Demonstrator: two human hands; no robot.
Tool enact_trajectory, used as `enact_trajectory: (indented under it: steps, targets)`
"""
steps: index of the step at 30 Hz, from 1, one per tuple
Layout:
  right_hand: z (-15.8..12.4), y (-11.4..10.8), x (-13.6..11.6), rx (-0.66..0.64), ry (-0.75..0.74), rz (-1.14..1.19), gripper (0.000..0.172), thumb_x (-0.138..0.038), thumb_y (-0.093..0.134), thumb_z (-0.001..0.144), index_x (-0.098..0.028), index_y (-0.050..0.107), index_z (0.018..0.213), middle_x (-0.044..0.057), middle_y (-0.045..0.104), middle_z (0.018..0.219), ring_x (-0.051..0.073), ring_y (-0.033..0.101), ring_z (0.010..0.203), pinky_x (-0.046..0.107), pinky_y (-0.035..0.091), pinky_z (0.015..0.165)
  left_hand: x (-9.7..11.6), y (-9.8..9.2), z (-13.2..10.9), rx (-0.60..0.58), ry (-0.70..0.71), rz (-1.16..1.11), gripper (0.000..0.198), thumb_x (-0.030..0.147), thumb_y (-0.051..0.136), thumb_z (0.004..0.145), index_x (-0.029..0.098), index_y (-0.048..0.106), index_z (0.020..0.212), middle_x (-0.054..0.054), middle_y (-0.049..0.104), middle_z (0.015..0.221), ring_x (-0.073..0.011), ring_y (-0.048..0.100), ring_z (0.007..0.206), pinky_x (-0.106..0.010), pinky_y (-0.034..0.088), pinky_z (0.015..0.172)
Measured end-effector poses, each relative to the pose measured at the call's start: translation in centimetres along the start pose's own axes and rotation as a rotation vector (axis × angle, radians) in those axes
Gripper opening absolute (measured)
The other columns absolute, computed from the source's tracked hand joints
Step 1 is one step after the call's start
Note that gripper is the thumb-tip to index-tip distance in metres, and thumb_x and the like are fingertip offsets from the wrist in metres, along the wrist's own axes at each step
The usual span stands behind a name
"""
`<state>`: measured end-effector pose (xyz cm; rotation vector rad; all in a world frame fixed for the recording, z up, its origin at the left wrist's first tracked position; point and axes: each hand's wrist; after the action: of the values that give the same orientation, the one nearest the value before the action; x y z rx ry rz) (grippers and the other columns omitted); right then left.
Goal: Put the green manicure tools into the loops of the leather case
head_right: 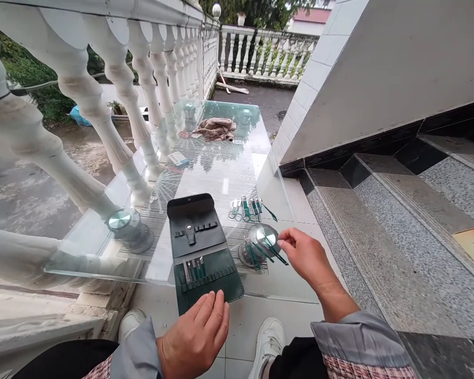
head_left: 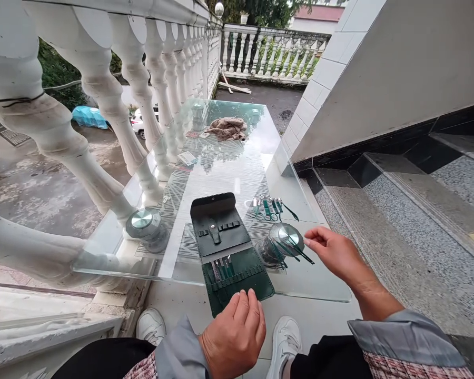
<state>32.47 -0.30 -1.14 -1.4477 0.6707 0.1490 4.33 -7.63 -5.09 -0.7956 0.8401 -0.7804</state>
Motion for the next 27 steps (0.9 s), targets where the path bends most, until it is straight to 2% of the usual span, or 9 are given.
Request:
enact_trajectory:
  steps: [4, 10, 13, 20, 27]
  targets:
    - [-0.8, 0.8, -0.4, -0.095, -0.12, -0.063, 0.013, -0.033, 0.051, 0.07, -0.023, 0.059, 0.067, -0.001, 0.062, 0.066, 0.016, 0.054, 0.062, 0.027, 0.037, 0.058, -0.1, 0.2, 0.1, 0.016, -0.032, 0.013, 0.033, 0.018, 0.041, 0.087, 0.004, 0.058, 0.11, -0.018, 0.063, 0.11, -0.0288, 0.06, 0.1, -0.043, 0.045, 0.086]
    - [-2.0, 2.0, -2.0, -0.197, -0.261, -0.046, 0.013, -0.032, 0.048, 0.075, -0.022, 0.056, 0.069, 0.0, 0.059, 0.07, 0.014, 0.052, 0.064, 0.026, 0.038, 0.06, 0.0, 0.4, 0.1, -0.034, 0.01, 0.017, 0.034, 0.019, 0.04, 0.087, 0.003, 0.056, 0.113, -0.021, 0.062, 0.111, -0.0271, 0.06, 0.101, -0.043, 0.043, 0.089]
    - [-2.3, 2.6, -2.3, -0.222, -0.26, -0.071, 0.012, -0.032, 0.049, 0.075, -0.022, 0.055, 0.071, -0.001, 0.059, 0.07, 0.014, 0.053, 0.064, 0.026, 0.037, 0.059, -0.1, 0.3, 0.2, -0.03, 0.01, 0.004, 0.034, 0.017, 0.039, 0.087, 0.002, 0.057, 0.111, -0.021, 0.063, 0.109, -0.0272, 0.061, 0.098, -0.04, 0.046, 0.084]
    - [-2.3, 3.2, -1.9, -0.167, -0.255, -0.14, 0.013, -0.033, 0.05, 0.076, -0.023, 0.055, 0.068, 0.0, 0.059, 0.069, 0.015, 0.054, 0.063, 0.026, 0.036, 0.057, -0.1, -0.1, 0.1, -0.027, 0.026, -0.002, 0.034, 0.018, 0.038, 0.087, 0.003, 0.059, 0.108, -0.021, 0.062, 0.108, -0.0278, 0.061, 0.095, -0.039, 0.049, 0.079]
    - [-2.4, 3.3, -2.5, -0.198, -0.229, -0.221, 0.012, -0.032, 0.05, 0.077, -0.022, 0.052, 0.07, -0.001, 0.059, 0.073, 0.014, 0.052, 0.063, 0.026, 0.034, 0.058, -0.3, -0.2, 0.2, 0.027, -0.065, 0.023, 0.031, 0.018, 0.04, 0.086, 0.005, 0.06, 0.107, -0.017, 0.064, 0.106, -0.0276, 0.062, 0.094, -0.041, 0.049, 0.081]
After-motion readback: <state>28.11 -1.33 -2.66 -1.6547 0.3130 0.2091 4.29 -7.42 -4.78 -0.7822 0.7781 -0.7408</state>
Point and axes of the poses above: each hand's wrist, its own z-axis towards the middle knuckle, its own y-axis out of the palm, x = y × z
